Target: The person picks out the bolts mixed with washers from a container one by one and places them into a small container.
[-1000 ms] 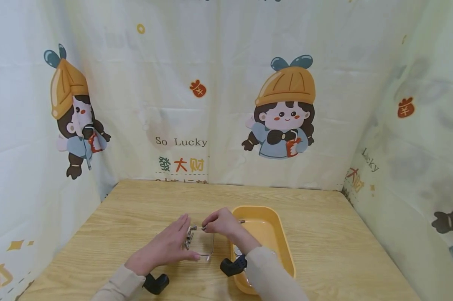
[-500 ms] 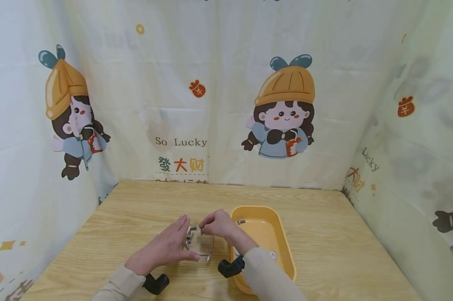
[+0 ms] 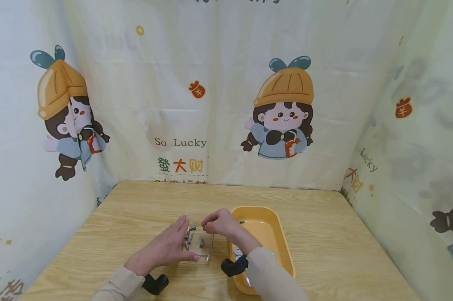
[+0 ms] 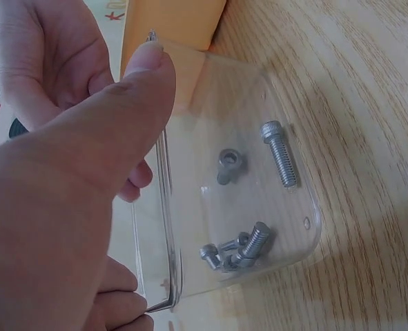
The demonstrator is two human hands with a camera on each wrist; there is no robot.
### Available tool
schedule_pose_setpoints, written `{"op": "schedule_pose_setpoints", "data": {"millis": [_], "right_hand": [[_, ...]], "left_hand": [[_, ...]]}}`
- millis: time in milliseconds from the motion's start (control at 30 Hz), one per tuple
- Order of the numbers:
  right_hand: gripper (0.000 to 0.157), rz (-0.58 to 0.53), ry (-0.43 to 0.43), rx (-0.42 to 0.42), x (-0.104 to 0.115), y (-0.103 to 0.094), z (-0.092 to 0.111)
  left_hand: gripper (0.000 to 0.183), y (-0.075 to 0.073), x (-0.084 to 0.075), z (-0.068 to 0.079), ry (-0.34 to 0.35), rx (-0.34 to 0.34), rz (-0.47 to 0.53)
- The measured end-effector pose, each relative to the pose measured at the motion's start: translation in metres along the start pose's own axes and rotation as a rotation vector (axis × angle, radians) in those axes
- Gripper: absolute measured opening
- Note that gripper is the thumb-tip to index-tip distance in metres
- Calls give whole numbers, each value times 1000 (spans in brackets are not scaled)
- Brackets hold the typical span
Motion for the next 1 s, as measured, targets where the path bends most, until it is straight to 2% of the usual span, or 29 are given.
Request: {"op": "schedule_pose_setpoints", "data": {"millis": [333,567,1000], "right_hand": [[18,-65,13,-18,-1,-11,2],[24,-200,28,-38,-1,-22,6],[27,-235,31,-63,-6,-42,13]], "left_hand": [[117,0,-1,-1,-10,17,27],[114,-1,-3,-4,-1,-1,-6],[113,-4,-16,-10,48,-27,-21]]}}
Point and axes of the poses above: each hand's wrist, its own z-axis away from the middle knuckle, its own y-axis out of the palm, x = y × z, the point moved 3 cm from there along -z, towards the middle knuckle, and after that the axes turned 9 degrees about -z, right-handed, at the moved point
